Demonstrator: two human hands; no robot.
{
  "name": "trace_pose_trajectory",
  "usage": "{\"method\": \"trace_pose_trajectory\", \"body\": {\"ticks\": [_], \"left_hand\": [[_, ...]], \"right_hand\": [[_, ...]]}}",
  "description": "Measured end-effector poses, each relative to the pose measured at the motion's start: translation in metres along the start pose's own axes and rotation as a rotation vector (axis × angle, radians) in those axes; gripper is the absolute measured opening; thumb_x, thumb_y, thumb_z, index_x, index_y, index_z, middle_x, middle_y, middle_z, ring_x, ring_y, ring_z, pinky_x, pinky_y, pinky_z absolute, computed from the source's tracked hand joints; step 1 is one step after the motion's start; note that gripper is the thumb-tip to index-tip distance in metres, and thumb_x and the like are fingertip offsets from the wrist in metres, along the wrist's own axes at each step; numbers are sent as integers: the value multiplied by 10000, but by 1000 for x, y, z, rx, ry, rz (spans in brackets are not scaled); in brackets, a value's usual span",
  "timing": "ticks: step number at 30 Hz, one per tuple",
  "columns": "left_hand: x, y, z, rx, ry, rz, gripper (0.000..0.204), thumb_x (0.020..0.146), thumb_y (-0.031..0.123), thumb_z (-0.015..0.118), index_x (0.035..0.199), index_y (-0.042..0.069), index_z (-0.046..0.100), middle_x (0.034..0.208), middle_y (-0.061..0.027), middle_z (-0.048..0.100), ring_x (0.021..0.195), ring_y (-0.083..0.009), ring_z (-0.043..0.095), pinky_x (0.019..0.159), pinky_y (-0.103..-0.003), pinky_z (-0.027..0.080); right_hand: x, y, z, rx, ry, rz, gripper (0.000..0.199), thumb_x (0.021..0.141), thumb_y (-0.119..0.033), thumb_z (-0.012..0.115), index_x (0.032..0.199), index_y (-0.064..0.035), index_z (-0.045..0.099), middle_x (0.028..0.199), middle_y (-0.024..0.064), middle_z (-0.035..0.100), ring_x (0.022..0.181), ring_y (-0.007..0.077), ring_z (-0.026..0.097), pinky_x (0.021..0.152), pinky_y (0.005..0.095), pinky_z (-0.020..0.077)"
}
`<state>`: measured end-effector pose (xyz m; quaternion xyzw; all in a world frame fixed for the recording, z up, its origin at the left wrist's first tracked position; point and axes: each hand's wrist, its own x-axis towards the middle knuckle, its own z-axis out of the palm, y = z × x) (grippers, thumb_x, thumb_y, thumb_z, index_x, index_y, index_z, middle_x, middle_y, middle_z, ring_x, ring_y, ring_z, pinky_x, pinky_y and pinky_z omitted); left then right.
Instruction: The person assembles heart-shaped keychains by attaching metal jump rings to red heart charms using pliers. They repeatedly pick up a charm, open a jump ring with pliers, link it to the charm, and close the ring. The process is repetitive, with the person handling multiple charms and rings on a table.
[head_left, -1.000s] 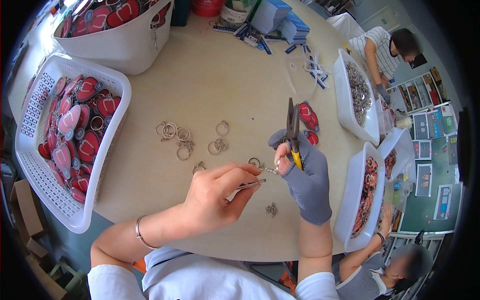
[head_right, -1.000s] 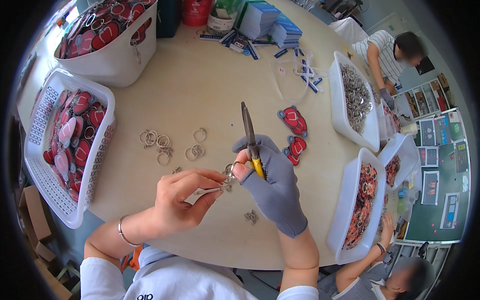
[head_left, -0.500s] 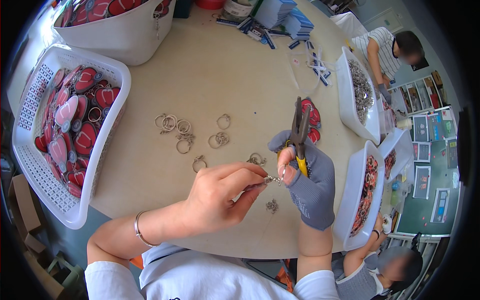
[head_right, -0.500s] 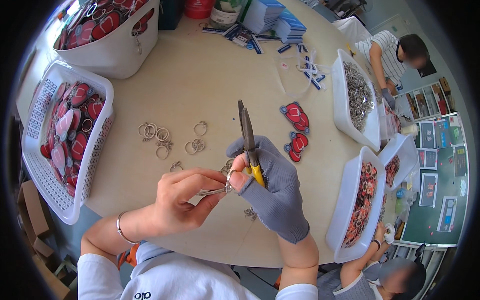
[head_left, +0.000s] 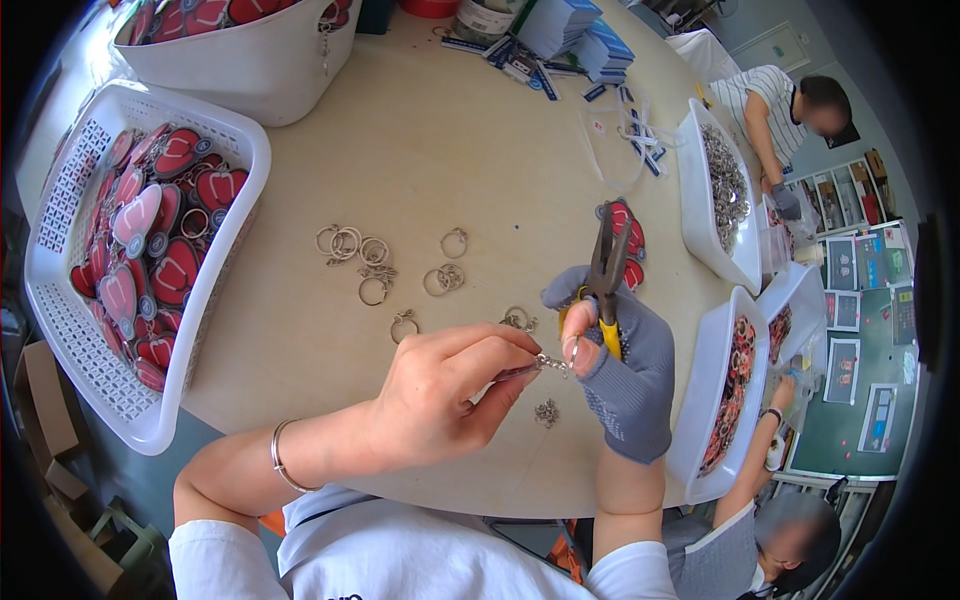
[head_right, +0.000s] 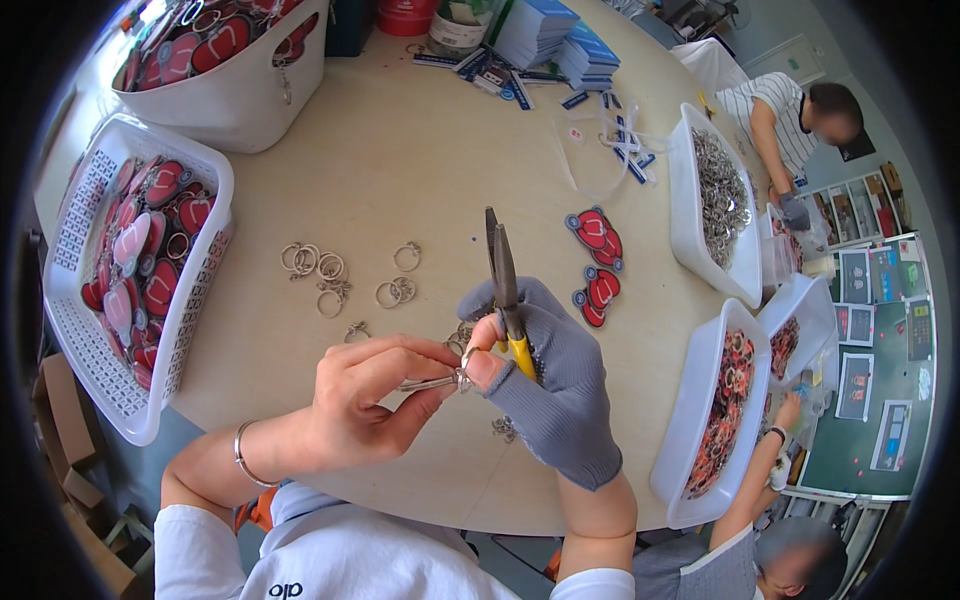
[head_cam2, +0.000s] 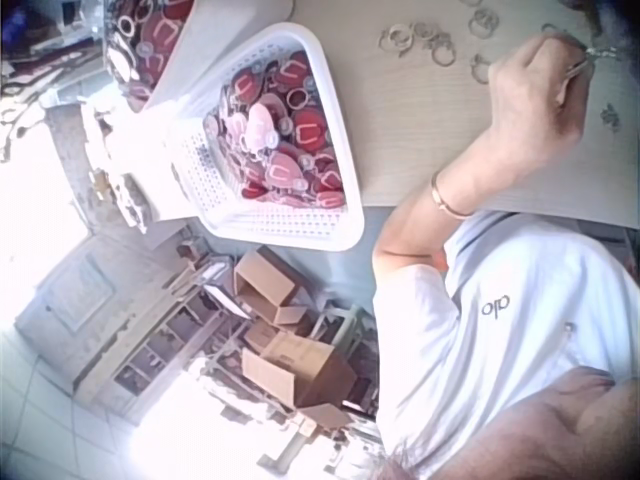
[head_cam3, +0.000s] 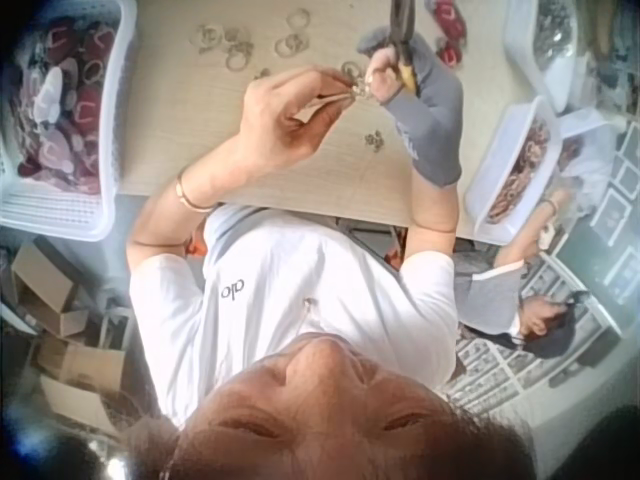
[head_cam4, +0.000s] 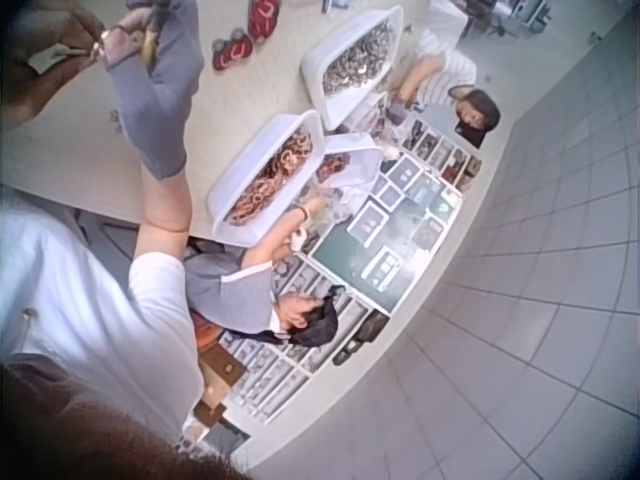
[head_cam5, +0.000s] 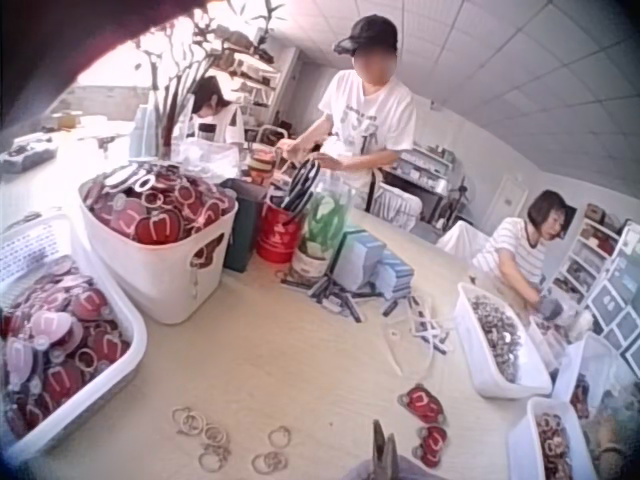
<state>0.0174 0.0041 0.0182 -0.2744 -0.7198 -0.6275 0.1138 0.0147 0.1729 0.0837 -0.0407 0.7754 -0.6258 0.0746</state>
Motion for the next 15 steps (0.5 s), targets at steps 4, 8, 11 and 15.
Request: {"method": "trace_pose_trajectory", "body": {"ticks": [4,8,11,15], "left_hand": [[0,0,0,-6,5,4,197,665,-85,725,814,4,631,872,-113,686,678,-200,677,535,-262,522],[0,0,0,-14,1,-8,196,667,-85,724,815,5,633,872,-114,687,679,-202,677,534,-262,522],[1,1,-1,-5,8,-2,192,670,-85,722,813,5,632,871,-115,688,681,-203,679,531,-262,521],[1,1,-1,-9,30,8,207,657,-95,710,825,2,638,866,-114,688,676,-203,673,529,-261,519]], "right_hand": [[0,-1,0,5,-1,-5,88,799,-87,632,820,-13,589,957,81,552,804,128,515,720,257,425],[0,0,-1,-2,2,-18,95,795,-91,635,819,-12,589,960,81,552,800,124,510,715,253,423],[0,1,-1,14,8,-42,91,793,-85,633,816,-10,587,961,80,552,801,119,510,710,251,423],[-3,0,-3,14,10,-8,96,788,-89,636,823,-5,608,948,76,558,797,118,515,699,255,428]]}}
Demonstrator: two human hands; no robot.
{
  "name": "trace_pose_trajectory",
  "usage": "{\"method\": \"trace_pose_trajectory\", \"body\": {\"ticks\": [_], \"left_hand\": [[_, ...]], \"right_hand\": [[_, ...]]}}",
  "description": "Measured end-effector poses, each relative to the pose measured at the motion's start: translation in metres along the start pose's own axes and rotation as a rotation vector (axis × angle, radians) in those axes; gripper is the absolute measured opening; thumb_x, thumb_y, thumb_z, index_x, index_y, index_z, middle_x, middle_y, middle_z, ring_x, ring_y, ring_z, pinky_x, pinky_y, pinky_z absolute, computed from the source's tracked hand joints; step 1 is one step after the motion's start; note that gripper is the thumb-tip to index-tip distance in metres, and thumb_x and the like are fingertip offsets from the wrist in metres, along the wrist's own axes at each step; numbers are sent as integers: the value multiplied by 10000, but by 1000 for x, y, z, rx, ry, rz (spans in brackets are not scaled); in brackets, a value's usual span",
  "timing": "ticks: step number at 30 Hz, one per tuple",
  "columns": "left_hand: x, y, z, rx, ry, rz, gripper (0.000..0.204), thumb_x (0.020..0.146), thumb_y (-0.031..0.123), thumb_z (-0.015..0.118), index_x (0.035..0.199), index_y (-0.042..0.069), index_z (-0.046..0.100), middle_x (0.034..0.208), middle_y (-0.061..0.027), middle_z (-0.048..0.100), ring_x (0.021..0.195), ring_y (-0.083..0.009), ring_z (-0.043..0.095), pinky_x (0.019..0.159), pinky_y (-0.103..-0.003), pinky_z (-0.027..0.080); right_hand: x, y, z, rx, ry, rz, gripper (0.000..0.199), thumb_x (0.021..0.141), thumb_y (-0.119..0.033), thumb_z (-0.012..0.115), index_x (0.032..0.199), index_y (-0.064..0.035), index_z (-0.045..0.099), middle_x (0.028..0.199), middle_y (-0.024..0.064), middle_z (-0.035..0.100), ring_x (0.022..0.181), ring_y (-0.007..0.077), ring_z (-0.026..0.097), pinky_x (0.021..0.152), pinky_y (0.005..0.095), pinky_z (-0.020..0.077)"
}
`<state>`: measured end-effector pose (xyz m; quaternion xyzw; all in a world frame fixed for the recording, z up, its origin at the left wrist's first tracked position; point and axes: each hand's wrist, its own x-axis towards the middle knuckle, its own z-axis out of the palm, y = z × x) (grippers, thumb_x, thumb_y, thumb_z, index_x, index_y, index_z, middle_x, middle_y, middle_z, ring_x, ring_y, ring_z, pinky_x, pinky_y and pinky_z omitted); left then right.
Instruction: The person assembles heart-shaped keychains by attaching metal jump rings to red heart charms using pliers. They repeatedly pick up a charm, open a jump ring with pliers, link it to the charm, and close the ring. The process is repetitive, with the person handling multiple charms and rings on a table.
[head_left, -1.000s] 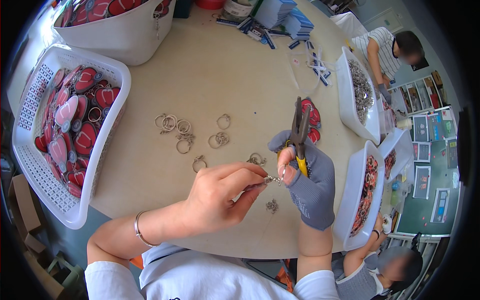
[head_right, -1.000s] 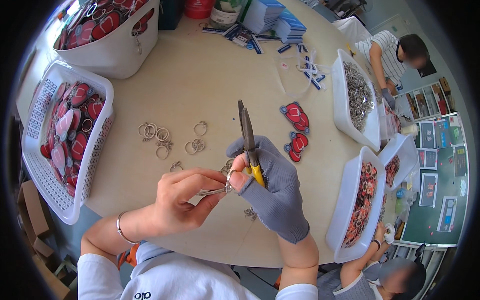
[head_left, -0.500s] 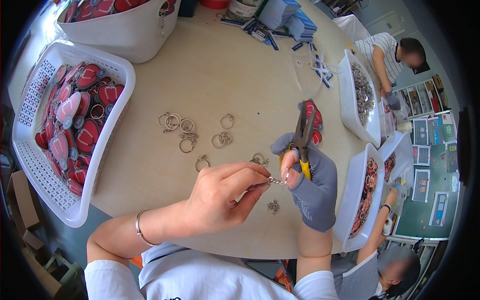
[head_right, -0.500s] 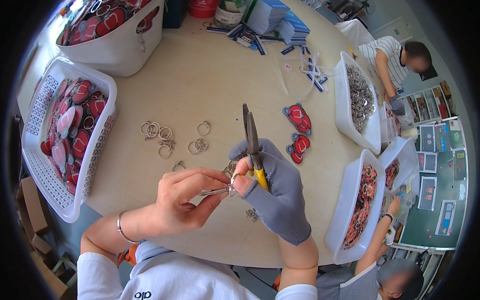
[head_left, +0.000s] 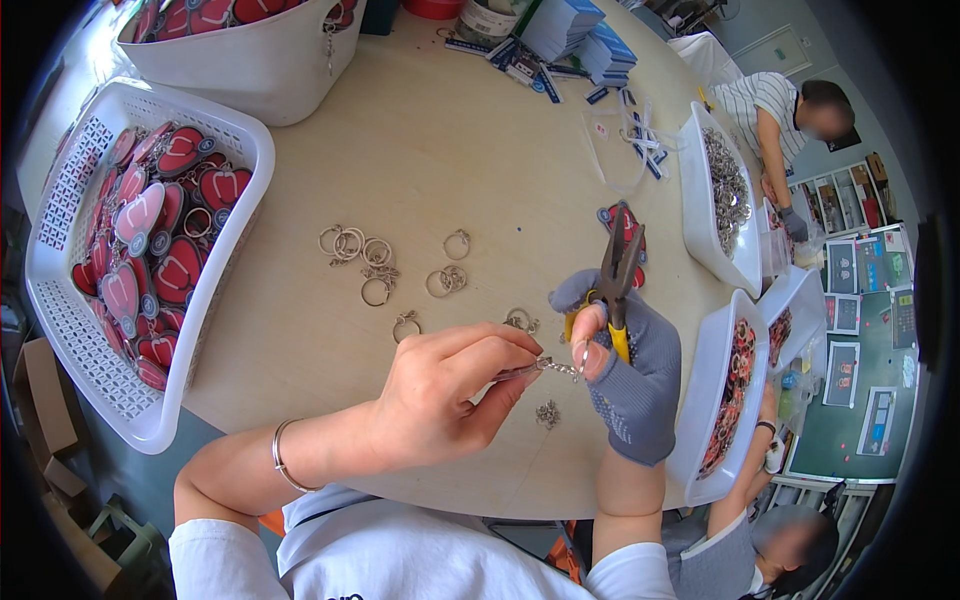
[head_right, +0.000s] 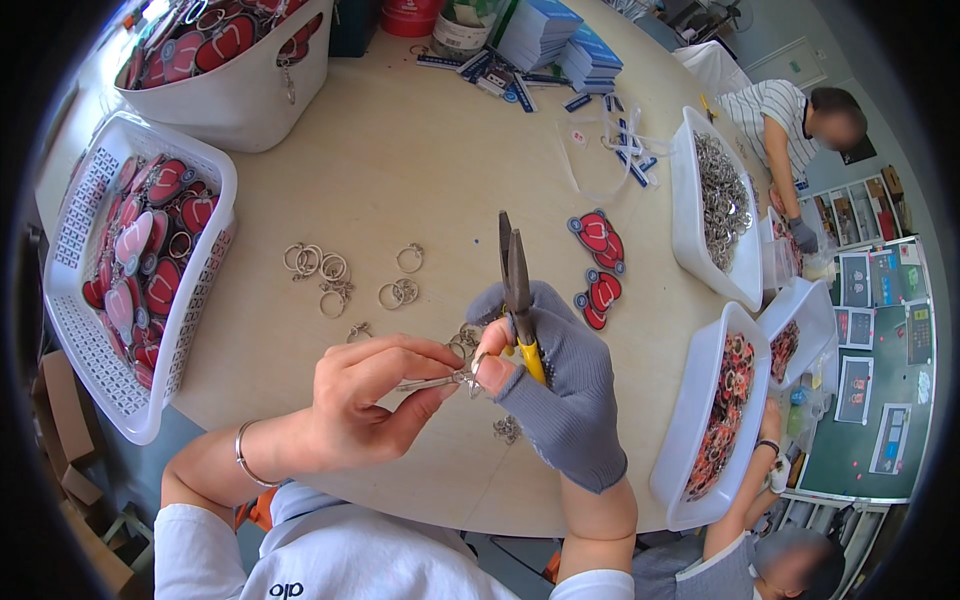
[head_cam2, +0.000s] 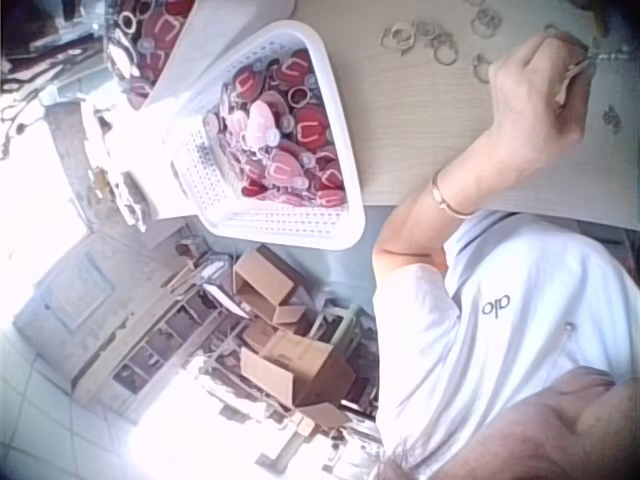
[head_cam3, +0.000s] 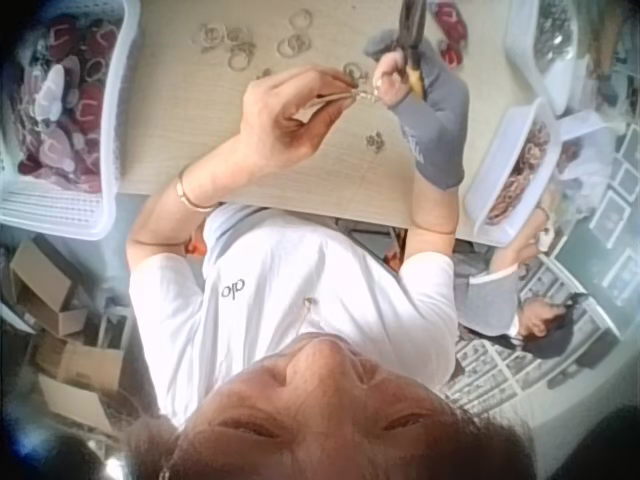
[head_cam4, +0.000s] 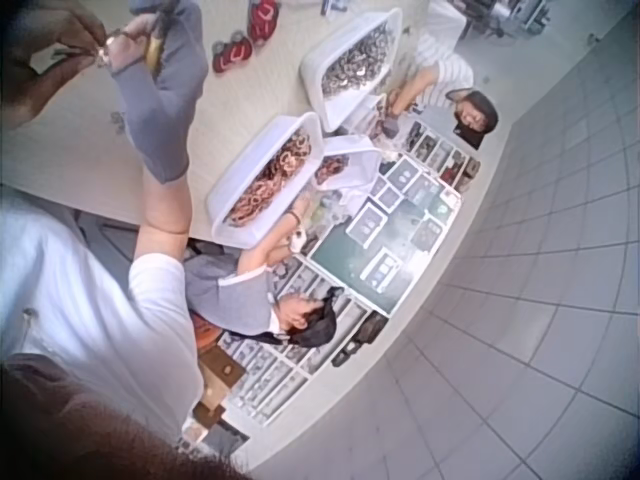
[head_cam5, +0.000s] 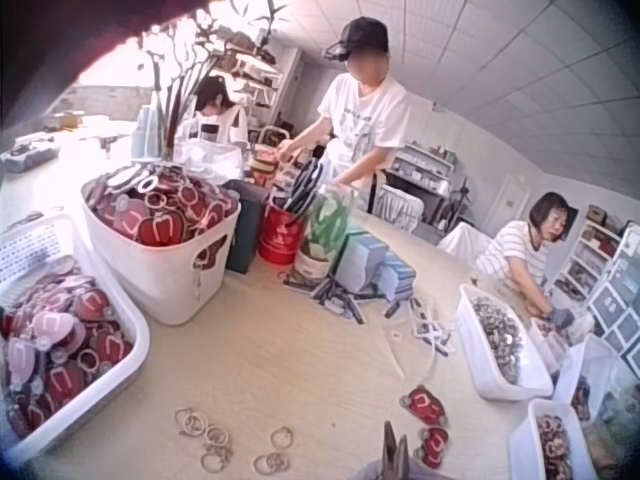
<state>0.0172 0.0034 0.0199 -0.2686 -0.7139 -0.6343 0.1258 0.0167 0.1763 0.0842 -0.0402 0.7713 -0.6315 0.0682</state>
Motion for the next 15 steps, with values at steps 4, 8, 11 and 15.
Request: {"method": "trace_pose_trajectory", "body": {"ticks": [4,8,11,15], "left_hand": [[5,-4,-5,96,76,176,220,642,-75,705,840,-5,639,849,-101,677,646,-201,652,486,-265,499],[9,-4,-15,243,170,450,220,616,-61,707,824,-21,645,868,-110,677,642,-194,643,469,-253,494],[12,2,-23,293,162,558,210,612,-68,709,810,-33,650,874,-123,674,677,-199,645,486,-252,501],[14,4,-28,352,124,661,193,622,-63,715,801,-35,651,902,-131,670,732,-209,649,542,-259,536]], "right_hand": [[-3,-14,-2,-152,-35,-71,145,772,-116,664,826,14,628,953,98,583,791,163,542,686,273,438],[-12,-15,-12,-440,10,-293,216,743,-162,713,765,24,604,964,129,602,798,228,565,687,324,450],[-25,-11,-20,-492,-54,-313,245,700,-173,740,702,3,570,948,125,602,796,258,564,679,360,451],[-33,-10,-20,-750,-152,-442,276,651,-219,767,672,-41,558,923,96,600,795,285,559,700,382,437]]}}
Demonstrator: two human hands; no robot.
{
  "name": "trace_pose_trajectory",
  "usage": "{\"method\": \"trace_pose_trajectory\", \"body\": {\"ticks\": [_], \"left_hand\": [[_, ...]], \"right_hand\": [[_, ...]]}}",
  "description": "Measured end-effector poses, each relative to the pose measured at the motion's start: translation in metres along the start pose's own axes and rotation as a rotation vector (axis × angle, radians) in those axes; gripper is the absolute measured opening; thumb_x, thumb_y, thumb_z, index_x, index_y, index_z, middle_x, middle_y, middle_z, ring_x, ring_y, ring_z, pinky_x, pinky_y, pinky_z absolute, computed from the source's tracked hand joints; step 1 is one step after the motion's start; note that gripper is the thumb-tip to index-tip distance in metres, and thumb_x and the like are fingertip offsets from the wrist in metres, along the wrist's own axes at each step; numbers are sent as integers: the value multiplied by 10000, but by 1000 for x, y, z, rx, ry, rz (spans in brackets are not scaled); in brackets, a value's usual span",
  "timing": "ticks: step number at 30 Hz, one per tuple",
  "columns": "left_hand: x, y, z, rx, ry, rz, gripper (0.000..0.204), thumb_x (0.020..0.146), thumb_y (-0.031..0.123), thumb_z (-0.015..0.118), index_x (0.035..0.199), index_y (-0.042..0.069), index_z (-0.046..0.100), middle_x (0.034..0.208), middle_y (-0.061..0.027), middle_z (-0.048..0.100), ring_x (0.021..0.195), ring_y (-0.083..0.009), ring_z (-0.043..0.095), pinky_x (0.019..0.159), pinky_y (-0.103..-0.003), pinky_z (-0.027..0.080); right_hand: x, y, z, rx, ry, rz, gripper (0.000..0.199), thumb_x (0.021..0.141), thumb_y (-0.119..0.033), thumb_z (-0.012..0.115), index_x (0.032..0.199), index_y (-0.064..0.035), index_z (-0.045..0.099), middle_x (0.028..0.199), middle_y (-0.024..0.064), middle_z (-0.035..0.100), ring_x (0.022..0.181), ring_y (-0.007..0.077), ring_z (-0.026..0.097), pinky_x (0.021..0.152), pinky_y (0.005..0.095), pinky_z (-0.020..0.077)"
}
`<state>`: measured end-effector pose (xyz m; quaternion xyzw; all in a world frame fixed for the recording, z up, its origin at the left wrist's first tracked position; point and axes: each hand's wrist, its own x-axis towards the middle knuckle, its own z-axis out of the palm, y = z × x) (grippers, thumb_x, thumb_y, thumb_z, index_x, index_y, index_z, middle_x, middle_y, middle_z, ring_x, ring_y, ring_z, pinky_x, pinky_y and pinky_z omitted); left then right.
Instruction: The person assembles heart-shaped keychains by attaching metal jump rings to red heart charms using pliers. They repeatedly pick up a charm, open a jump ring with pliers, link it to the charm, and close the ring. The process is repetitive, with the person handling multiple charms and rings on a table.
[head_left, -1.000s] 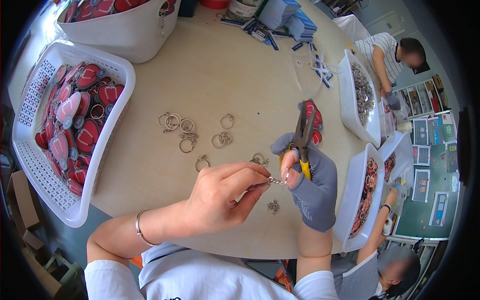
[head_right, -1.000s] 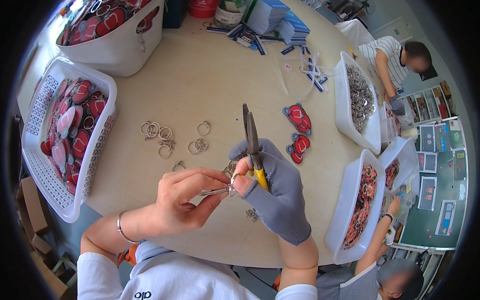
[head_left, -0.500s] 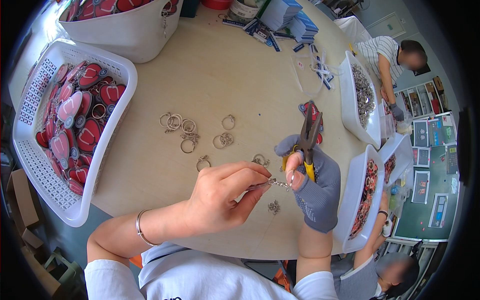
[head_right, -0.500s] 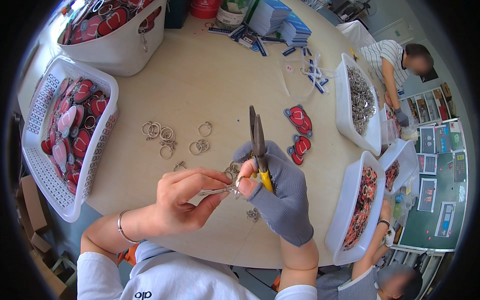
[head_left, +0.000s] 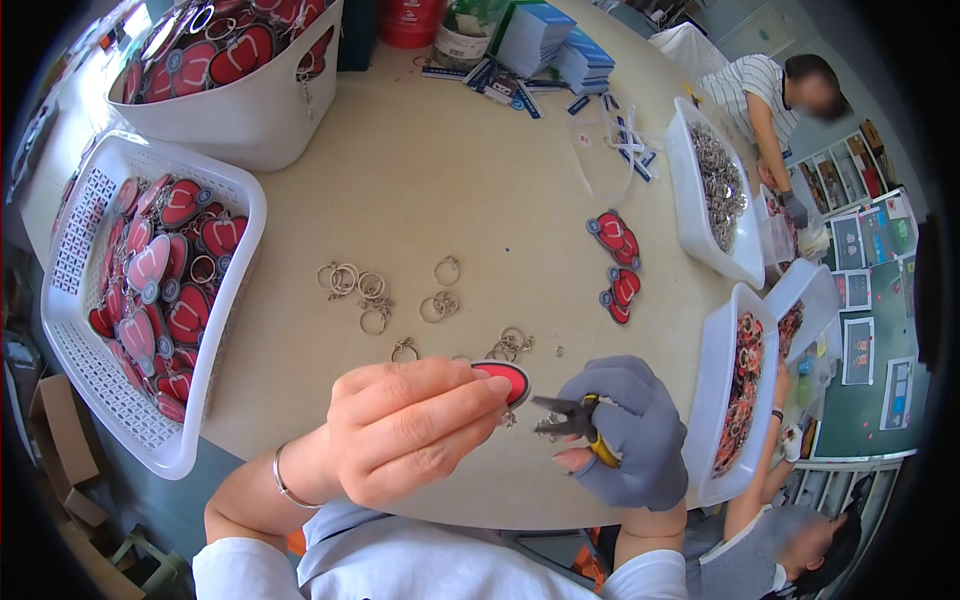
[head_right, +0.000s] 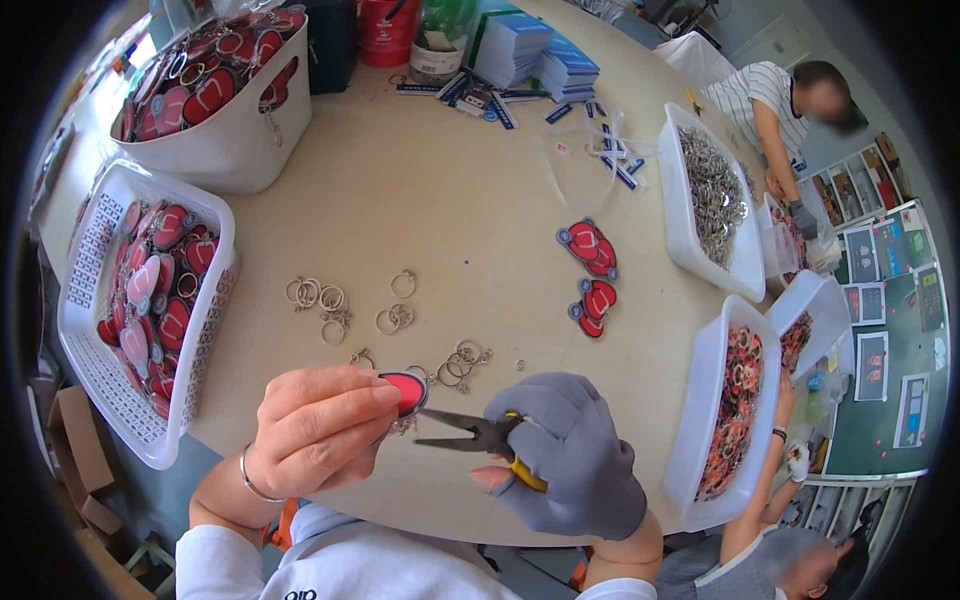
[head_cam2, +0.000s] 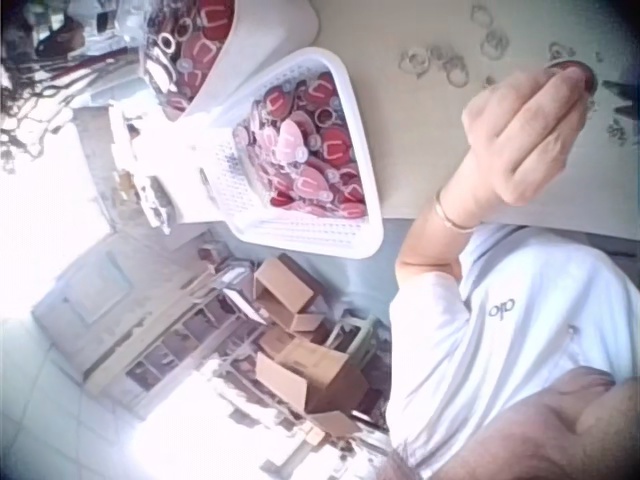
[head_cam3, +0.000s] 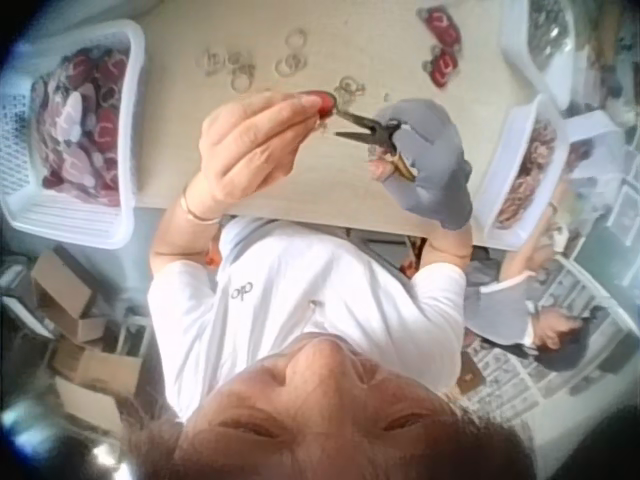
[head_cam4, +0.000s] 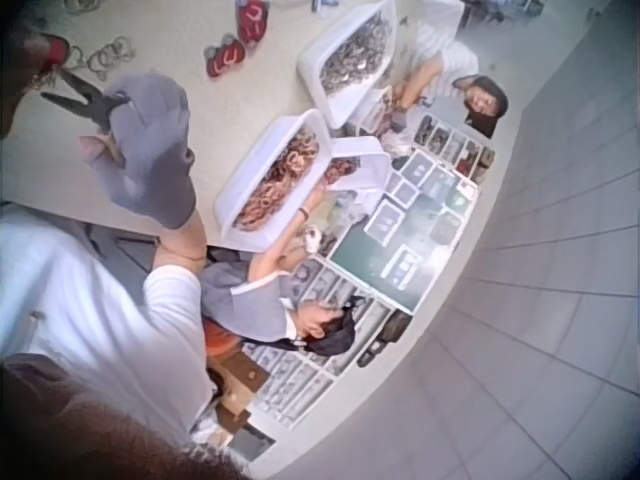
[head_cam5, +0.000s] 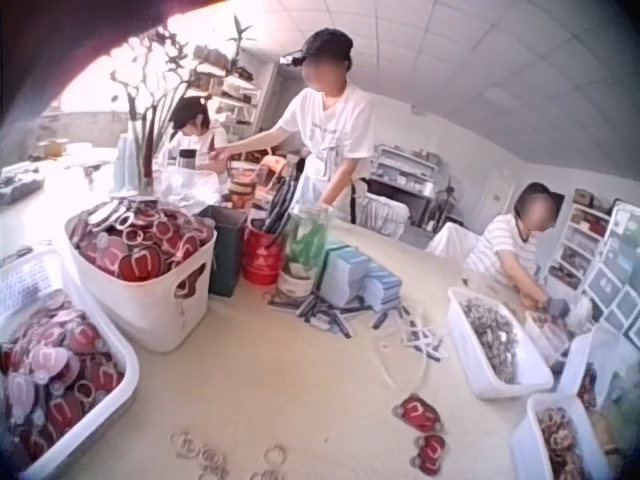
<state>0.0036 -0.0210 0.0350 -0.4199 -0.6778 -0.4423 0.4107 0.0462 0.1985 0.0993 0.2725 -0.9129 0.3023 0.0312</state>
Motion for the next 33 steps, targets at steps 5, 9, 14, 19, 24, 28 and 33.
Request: {"method": "trace_pose_trajectory", "body": {"ticks": [5,9,14,19,24,28,33], "left_hand": [[-1,1,-2,-6,-44,34,181,637,-52,718,802,-33,649,935,-141,664,758,-212,651,611,-272,571],[-1,4,-2,8,-55,31,191,629,-78,708,800,-28,639,945,-139,662,768,-223,654,636,-299,585],[-1,6,-5,-1,-74,29,234,604,-136,689,798,-29,617,960,-135,657,790,-242,659,674,-340,604],[-3,7,-6,21,-66,40,221,617,-133,690,792,-18,621,967,-126,656,813,-230,658,711,-345,606],[-2,7,-7,30,-73,38,209,634,-126,691,790,-4,627,971,-113,656,833,-223,657,750,-352,604],[-3,7,-9,31,-85,50,207,643,-119,694,795,4,626,984,-111,657,847,-227,657,761,-361,601],[-1,8,-10,-12,-118,37,211,648,-114,699,797,10,617,990,-113,660,849,-233,661,766,-367,599]], "right_hand": [[-1,-7,0,-99,-3,-47,279,677,-234,762,728,-54,556,886,64,589,800,270,561,718,388,425],[-4,-8,3,-138,11,-70,277,689,-223,757,709,-67,530,854,54,576,760,254,556,682,385,412],[-6,-12,8,-194,59,-95,273,693,-209,753,689,-73,516,820,54,555,706,241,544,626,377,385],[-9,-14,11,-244,95,-128,264,674,-185,755,680,-70,518,804,62,538,688,242,533,602,373,366],[-14,-17,12,-332,96,-122,234,677,-178,727,700,-54,530,821,72,540,684,245,536,595,383,363],[-16,-20,11,-382,73,-149,227,673,-179,710,704,-40,534,833,93,540,698,252,547,587,392,363],[-17,-15,10,-370,48,-169,234,641,-164,719,716,-36,538,839,114,540,712,262,554,594,397,379]]}}
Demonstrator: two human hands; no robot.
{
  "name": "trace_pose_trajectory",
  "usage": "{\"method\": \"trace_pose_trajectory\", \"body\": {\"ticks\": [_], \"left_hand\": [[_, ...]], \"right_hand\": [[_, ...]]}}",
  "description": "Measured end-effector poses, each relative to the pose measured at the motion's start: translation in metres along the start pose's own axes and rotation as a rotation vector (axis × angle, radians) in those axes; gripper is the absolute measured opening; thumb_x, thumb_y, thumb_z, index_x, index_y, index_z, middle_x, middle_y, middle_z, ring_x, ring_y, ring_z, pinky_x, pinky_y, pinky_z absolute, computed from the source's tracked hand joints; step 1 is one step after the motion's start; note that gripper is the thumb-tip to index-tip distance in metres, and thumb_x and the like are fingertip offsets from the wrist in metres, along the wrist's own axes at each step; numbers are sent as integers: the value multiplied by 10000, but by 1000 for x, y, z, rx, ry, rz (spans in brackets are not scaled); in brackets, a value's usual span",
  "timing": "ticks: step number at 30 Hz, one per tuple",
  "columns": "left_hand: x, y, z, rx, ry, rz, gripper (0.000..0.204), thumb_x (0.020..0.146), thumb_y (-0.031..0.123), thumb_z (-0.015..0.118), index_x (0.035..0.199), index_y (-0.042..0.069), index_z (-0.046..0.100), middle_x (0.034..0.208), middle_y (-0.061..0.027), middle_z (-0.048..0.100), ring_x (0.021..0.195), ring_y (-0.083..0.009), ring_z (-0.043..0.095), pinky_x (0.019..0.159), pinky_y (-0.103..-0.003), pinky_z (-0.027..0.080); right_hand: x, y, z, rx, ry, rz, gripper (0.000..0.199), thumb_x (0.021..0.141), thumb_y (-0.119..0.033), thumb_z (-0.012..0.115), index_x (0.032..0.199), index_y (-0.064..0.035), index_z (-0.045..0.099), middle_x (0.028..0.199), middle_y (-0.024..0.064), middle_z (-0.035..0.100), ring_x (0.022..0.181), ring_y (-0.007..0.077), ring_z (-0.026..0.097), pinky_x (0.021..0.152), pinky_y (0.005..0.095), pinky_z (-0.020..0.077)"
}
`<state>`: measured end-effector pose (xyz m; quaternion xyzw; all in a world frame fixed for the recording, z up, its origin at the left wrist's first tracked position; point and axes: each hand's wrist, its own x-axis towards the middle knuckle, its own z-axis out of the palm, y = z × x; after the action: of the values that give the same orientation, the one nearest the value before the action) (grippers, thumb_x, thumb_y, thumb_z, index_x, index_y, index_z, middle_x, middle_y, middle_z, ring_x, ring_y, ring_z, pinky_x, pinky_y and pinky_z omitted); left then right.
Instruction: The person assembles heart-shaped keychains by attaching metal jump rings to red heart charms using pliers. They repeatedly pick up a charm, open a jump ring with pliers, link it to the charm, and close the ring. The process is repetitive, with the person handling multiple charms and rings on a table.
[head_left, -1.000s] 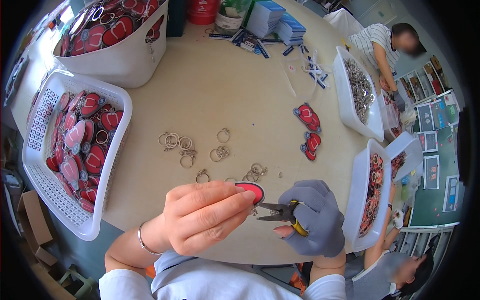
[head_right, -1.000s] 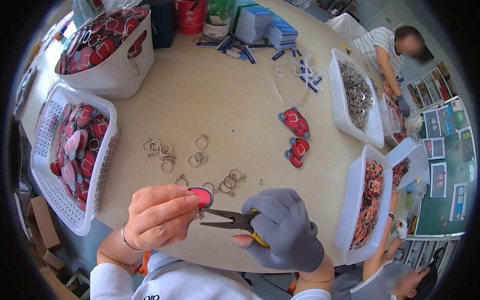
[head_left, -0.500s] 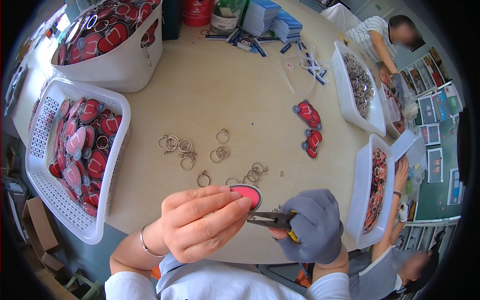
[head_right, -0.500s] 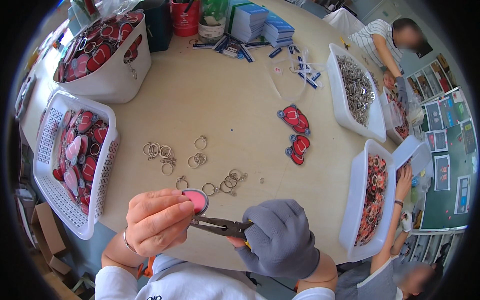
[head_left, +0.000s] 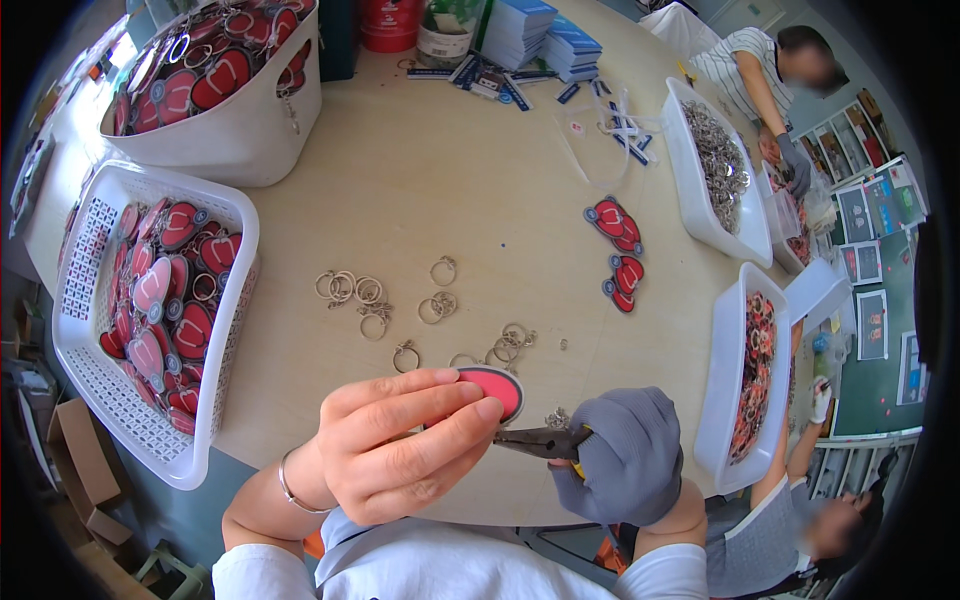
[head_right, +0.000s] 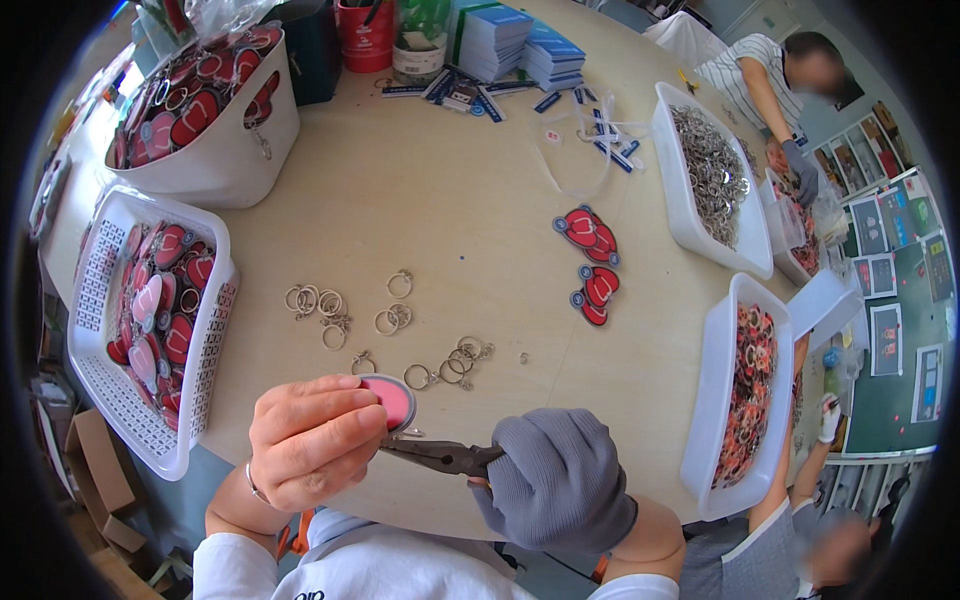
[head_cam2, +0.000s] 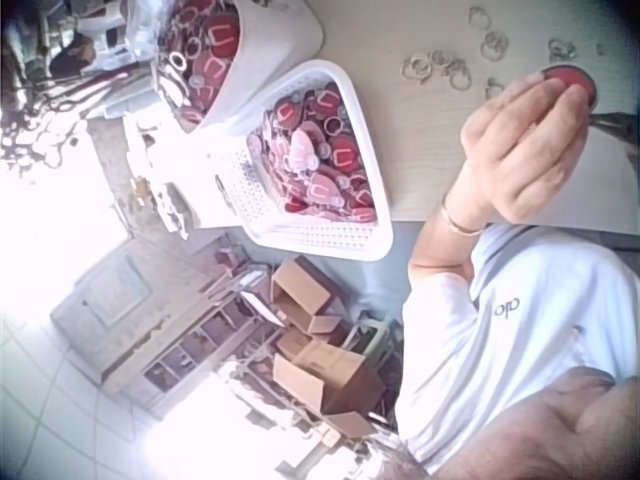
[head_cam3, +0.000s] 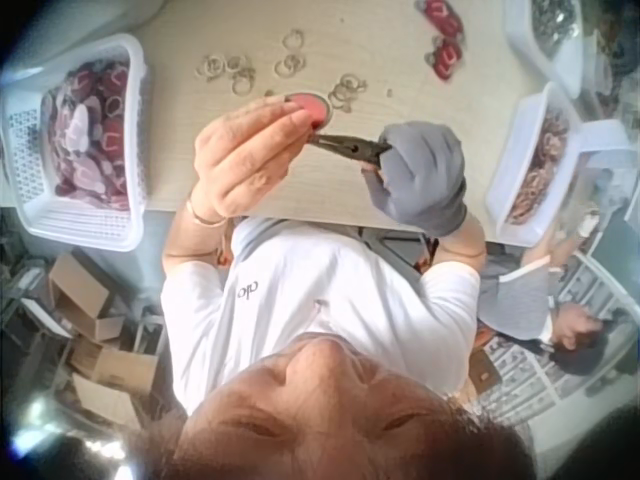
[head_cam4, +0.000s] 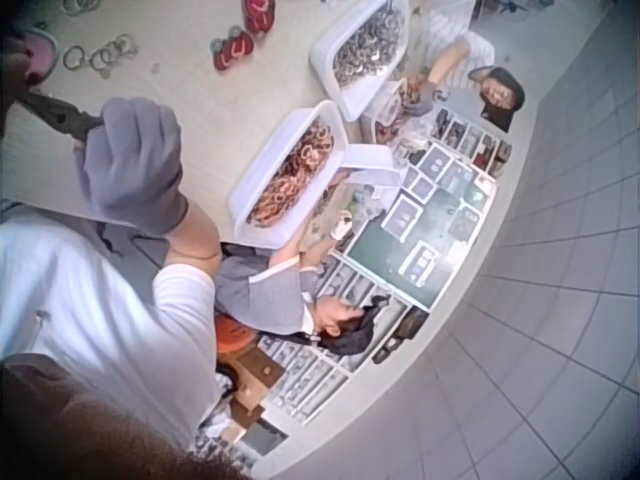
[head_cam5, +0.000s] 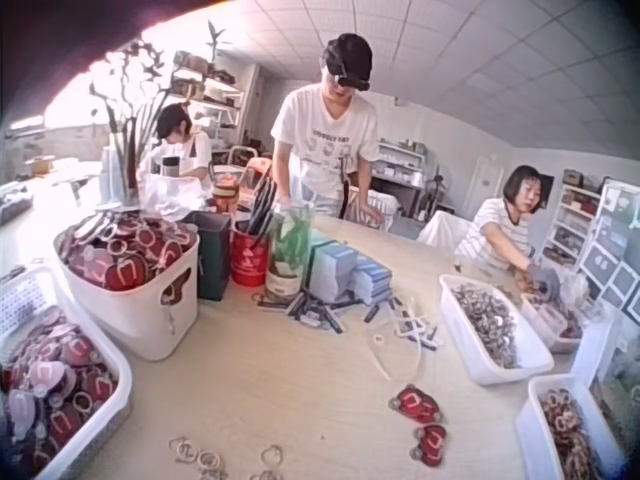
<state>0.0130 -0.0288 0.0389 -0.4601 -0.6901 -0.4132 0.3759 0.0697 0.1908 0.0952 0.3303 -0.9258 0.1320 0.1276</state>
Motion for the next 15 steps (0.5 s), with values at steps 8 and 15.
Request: {"method": "trace_pose_trajectory", "body": {"ticks": [8,15], "left_hand": [[12,-4,-5,51,-71,41,149,627,-38,712,753,3,643,933,-109,677,785,-227,668,674,-301,581],[14,4,-73,868,151,-537,186,855,-52,595,1018,-34,682,987,-140,696,872,-234,671,735,-330,534]], "right_hand": [[-1,14,17,199,71,40,245,670,-157,752,731,-39,546,880,106,573,727,267,560,621,397,410],[2,141,53,-44,265,610,254,720,-192,760,813,-2,620,1064,105,582,949,302,544,798,407,440]]}}
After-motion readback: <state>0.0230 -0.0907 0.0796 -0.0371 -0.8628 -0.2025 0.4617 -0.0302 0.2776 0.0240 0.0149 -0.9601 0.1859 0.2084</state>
